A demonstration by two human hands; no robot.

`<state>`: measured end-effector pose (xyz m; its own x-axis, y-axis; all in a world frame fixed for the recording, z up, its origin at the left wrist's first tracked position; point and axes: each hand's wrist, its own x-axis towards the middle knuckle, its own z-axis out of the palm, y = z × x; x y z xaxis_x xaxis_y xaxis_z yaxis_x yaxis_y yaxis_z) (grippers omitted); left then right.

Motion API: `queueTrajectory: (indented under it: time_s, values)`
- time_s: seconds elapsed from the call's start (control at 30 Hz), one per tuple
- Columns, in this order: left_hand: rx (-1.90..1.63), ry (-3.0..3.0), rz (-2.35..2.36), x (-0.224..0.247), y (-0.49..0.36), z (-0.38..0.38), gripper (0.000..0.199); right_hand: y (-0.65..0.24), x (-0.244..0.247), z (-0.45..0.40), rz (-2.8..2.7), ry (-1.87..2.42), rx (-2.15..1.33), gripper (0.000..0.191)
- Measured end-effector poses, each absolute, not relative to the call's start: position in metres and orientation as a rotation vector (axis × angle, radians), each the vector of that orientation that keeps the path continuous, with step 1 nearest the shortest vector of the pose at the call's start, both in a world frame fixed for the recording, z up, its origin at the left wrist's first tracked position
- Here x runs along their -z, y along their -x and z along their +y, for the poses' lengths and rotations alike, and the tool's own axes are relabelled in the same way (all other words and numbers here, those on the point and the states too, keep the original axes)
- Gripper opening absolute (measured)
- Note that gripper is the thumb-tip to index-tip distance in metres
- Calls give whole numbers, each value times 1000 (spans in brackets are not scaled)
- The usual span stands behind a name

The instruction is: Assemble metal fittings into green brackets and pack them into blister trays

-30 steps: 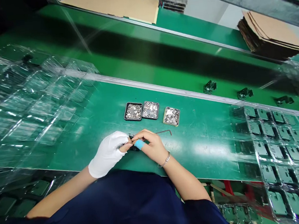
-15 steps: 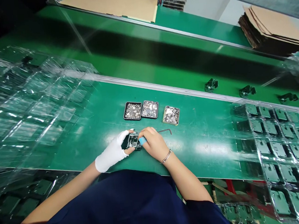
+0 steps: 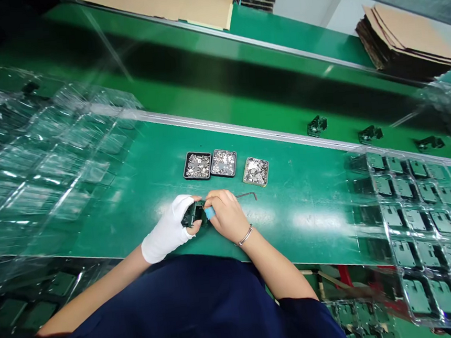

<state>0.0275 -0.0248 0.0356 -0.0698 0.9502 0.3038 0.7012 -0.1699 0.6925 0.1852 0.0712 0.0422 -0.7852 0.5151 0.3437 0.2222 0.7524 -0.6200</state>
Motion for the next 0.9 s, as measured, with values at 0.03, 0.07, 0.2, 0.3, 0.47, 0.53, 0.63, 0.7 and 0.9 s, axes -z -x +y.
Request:
queueTrajectory:
  time_s: [0.03, 0.07, 0.2, 0.3, 0.47, 0.53, 0.63, 0.7, 0.9]
  values:
    - [-1092, -1887, 1778, -35, -28, -25, 41, -185, -42, 70, -2438, 571, -767, 16]
    - [-1095, -1879, 1779, -34, -29, -26, 41, -185, -41, 69, -2432, 590, -765, 16]
    - [-1129, -1820, 1783, -28, -32, -30, 42, -186, -36, 65, -2447, 654, -819, 21]
    - [-1074, -1802, 1699, -32, -27, -31, 49, -187, -37, 63, -2545, 689, -806, 27]
    - [-744, -1806, 1777, -59, -14, -21, 22, -182, -49, 60, -2745, 679, -685, 30]
    - [-584, -1910, 1871, -66, -12, -16, 11, -178, -54, 59, -2802, 673, -660, 29]
    - [-465, -2056, 1921, -68, -12, -12, 13, -174, -58, 59, -2870, 630, -622, 28]
    - [-457, -2097, 1942, -67, -13, -12, 14, -171, -59, 59, -2913, 589, -572, 26]
    - [-378, -2178, 2057, -67, -19, -13, 16, -163, -64, 61, -2987, 596, -439, 18]
